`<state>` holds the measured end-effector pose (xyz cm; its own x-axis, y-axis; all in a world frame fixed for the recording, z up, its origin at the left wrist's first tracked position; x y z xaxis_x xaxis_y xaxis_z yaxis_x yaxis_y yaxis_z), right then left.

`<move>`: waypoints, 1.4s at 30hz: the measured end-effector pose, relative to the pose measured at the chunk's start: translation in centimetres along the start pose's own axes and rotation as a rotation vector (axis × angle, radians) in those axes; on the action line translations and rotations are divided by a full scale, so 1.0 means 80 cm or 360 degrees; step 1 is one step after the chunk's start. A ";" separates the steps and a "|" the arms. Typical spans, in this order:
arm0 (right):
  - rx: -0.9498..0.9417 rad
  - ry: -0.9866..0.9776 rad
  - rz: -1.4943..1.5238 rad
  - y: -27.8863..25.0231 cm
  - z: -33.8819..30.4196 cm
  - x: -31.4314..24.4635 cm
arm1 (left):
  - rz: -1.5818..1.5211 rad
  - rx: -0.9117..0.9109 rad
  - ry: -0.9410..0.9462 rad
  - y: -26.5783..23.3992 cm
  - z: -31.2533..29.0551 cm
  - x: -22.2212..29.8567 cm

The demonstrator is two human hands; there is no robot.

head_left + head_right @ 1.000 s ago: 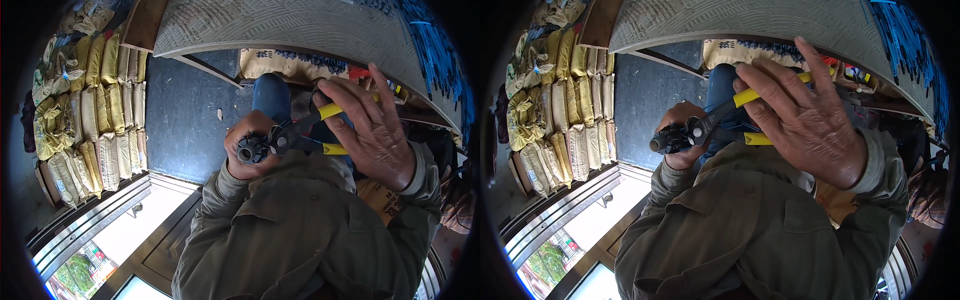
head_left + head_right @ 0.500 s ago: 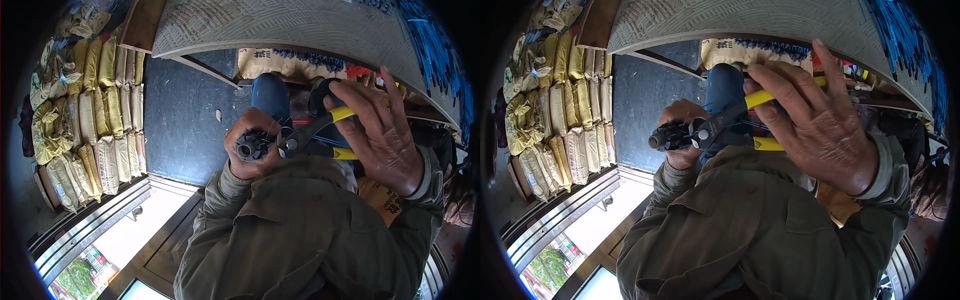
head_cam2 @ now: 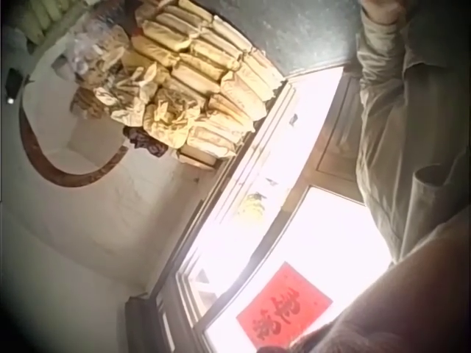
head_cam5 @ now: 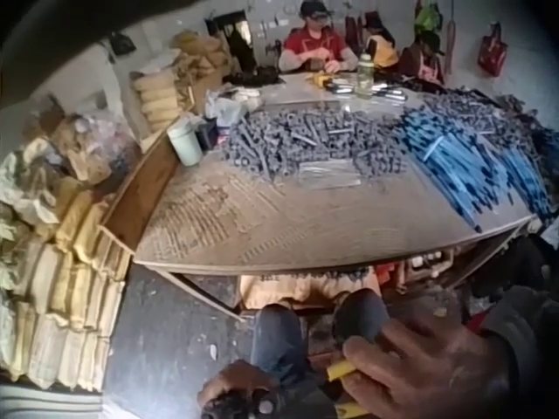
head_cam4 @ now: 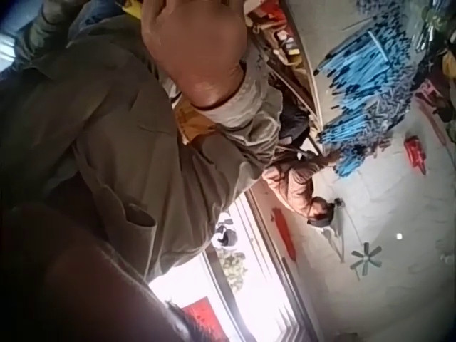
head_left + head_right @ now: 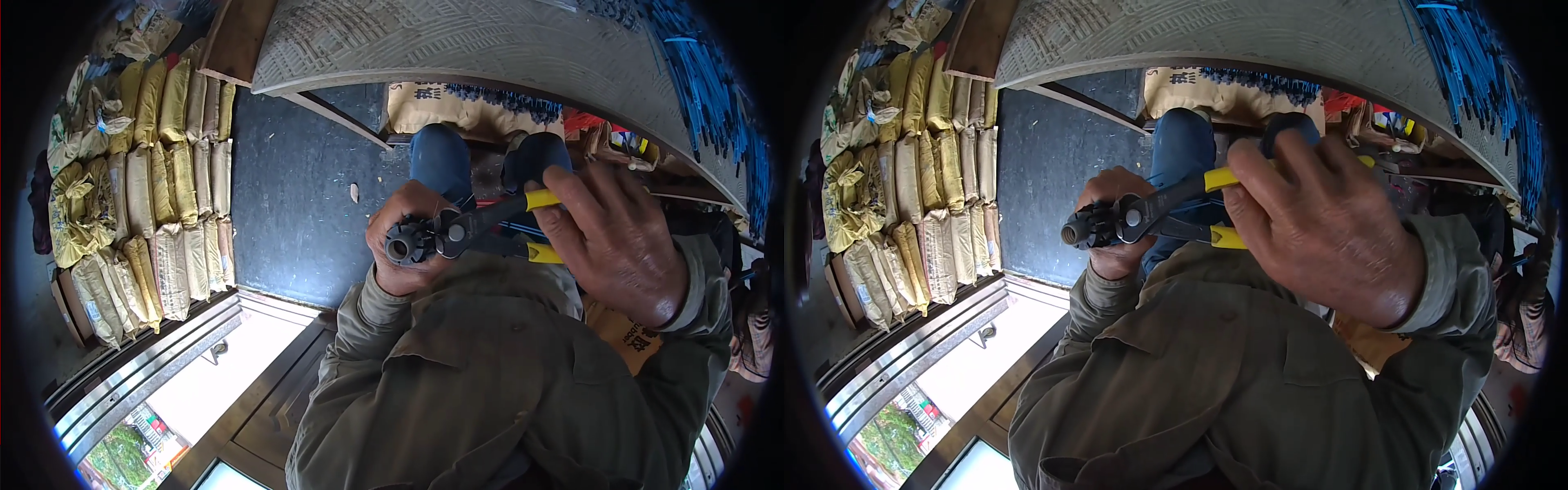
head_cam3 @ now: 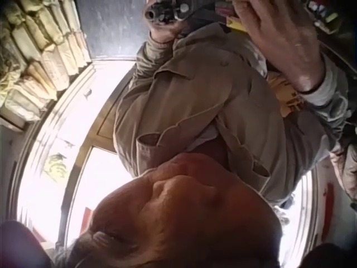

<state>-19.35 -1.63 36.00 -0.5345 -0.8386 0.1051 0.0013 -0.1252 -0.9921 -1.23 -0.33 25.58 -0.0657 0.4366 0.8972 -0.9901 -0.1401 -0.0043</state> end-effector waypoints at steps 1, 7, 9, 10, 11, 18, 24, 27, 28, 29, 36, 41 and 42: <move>0.0056 0.0071 0.0136 0.008 -0.004 -0.003 | -0.0038 0.0026 -0.0001 0.000 0.001 -0.001; 0.0286 0.0360 0.0601 0.033 -0.010 -0.016 | -0.0215 0.0025 -0.0068 0.002 0.006 -0.005; 0.0563 0.0263 0.0033 0.013 0.001 0.006 | -0.0169 -0.0031 -0.0061 0.000 0.008 -0.002; 0.0559 0.0282 0.0024 0.017 0.008 0.016 | -0.0120 -0.0073 -0.0050 0.000 0.010 0.000; 0.0753 0.0153 -0.0327 0.015 0.013 0.019 | -0.0063 -0.0099 -0.0035 0.001 0.011 0.002; 0.1260 0.0073 -0.0909 0.035 0.023 0.021 | 0.0051 -0.0066 -0.0111 0.004 0.016 0.012; 0.1399 0.0237 -0.0764 0.051 0.022 0.011 | 0.0039 -0.0036 -0.0111 0.001 0.015 0.005; 0.1335 0.0304 -0.0718 0.059 0.017 0.005 | 0.0100 0.0004 -0.0121 0.000 0.016 0.004; 0.1299 0.0338 -0.0694 0.061 0.016 0.006 | 0.0098 0.0001 -0.0119 0.001 0.017 0.004; 0.1297 0.0335 -0.0690 0.061 0.014 0.008 | 0.0115 0.0003 -0.0112 0.002 0.016 0.005; 0.0604 -0.0340 0.0091 0.020 0.001 0.030 | 0.0143 -0.0079 -0.0119 -0.006 0.001 -0.003; -0.1026 -0.0266 0.1533 0.045 0.005 0.053 | -0.0208 -0.0388 -0.0233 0.014 0.014 0.030; -0.1063 -0.0224 0.1780 0.054 -0.001 0.051 | -0.0275 -0.0402 -0.0376 0.016 0.016 0.037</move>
Point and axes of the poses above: each hand's wrist, its own z-axis towards the middle knuckle, its own y-axis out of the palm, x = y × z, the point moved 5 cm from there along z, towards the middle knuckle, and after that the axes turned 4 degrees about x, right-handed, at the moved point
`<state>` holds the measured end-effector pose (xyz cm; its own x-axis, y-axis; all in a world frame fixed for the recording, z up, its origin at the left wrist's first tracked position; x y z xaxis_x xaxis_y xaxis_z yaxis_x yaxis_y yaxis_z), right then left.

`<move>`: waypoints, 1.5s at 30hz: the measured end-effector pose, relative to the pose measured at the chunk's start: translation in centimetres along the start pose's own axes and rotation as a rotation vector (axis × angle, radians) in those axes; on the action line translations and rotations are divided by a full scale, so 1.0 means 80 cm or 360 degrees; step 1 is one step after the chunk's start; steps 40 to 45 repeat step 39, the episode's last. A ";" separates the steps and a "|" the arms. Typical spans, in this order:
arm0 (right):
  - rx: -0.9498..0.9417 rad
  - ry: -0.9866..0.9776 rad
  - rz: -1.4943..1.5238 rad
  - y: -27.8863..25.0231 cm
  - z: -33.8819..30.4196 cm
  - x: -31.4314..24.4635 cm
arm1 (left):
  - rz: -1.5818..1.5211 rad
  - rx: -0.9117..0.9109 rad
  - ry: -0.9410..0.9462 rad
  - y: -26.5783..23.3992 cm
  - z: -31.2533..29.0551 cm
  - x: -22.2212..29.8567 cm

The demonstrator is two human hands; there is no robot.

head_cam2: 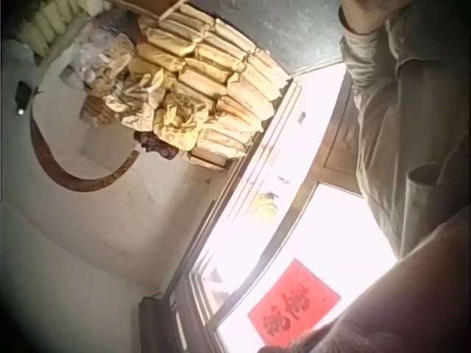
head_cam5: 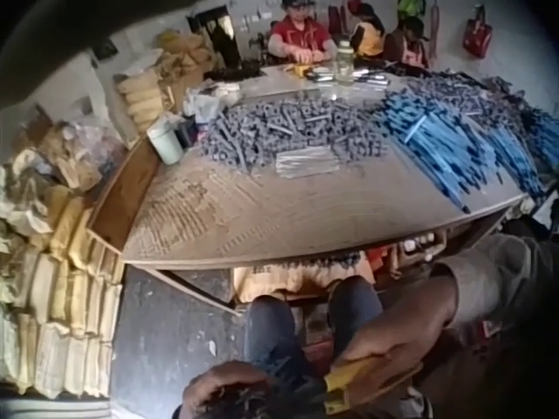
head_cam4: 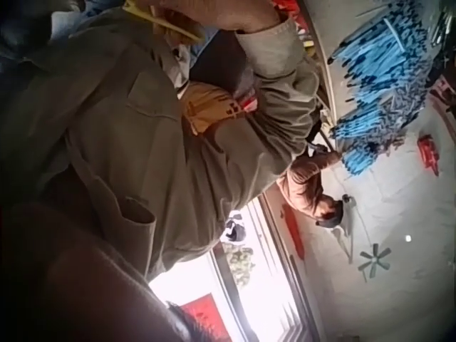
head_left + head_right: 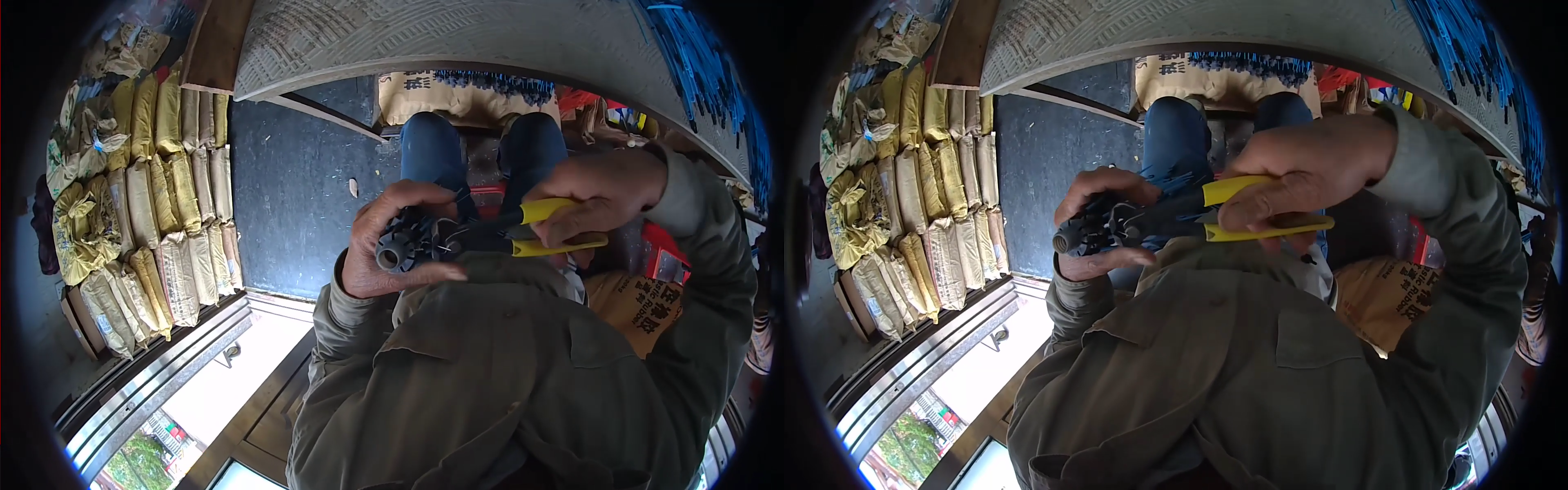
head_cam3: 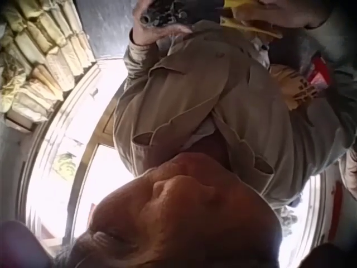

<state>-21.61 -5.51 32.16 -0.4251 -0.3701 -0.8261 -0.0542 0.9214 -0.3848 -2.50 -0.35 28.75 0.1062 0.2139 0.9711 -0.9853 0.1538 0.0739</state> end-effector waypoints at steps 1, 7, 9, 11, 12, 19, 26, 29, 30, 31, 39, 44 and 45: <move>-0.0020 -0.0031 0.0247 0.009 0.001 0.010 | -0.0082 -0.0010 -0.0136 0.001 0.000 -0.001; -0.0151 -0.0328 0.1389 0.037 0.021 0.018 | 0.0010 -0.0225 0.0284 -0.016 -0.001 -0.008; 0.0695 -0.0348 -0.0369 0.022 -0.004 -0.032 | -0.0067 -0.0067 0.0238 -0.021 -0.002 -0.014; 0.1087 -0.0329 -0.1270 0.013 -0.015 -0.050 | -0.0058 -0.0043 0.0226 -0.023 0.001 -0.012; 0.1088 -0.0323 -0.1173 0.012 -0.018 -0.044 | -0.0071 -0.0028 0.0202 -0.022 0.003 -0.015; -0.0235 0.0399 0.1679 0.028 -0.003 0.041 | -0.0049 -0.0295 0.0074 -0.013 0.016 -0.011; 0.1016 -0.0097 -0.1335 0.016 -0.024 -0.040 | -0.0042 -0.0185 0.0246 -0.017 0.014 -0.018; 0.0738 -0.0053 -0.0641 0.005 -0.021 -0.022 | -0.0034 -0.0180 0.0199 -0.013 0.018 -0.016; 0.0585 -0.0027 -0.0289 0.003 -0.021 -0.011 | -0.0040 -0.0174 0.0194 -0.010 0.020 -0.013; 0.0429 0.0001 0.0061 0.001 -0.021 0.000 | -0.0036 -0.0157 0.0071 -0.008 0.023 -0.012; -0.0320 -0.0112 0.1786 0.038 -0.003 0.047 | -0.0097 -0.0605 0.0341 -0.021 0.028 -0.019; -0.0320 -0.0112 0.1786 0.038 -0.003 0.047 | -0.0097 -0.0605 0.0341 -0.021 0.028 -0.019; -0.0320 -0.0112 0.1786 0.038 -0.003 0.047 | -0.0097 -0.0605 0.0341 -0.021 0.028 -0.019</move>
Point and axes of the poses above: each hand's wrist, its own z-axis towards the middle knuckle, its own y-axis out of the palm, x = y × z, the point moved 5 cm from there along z, towards the middle knuckle, and after that the axes turned 4 degrees about x, right-handed, at the moved point
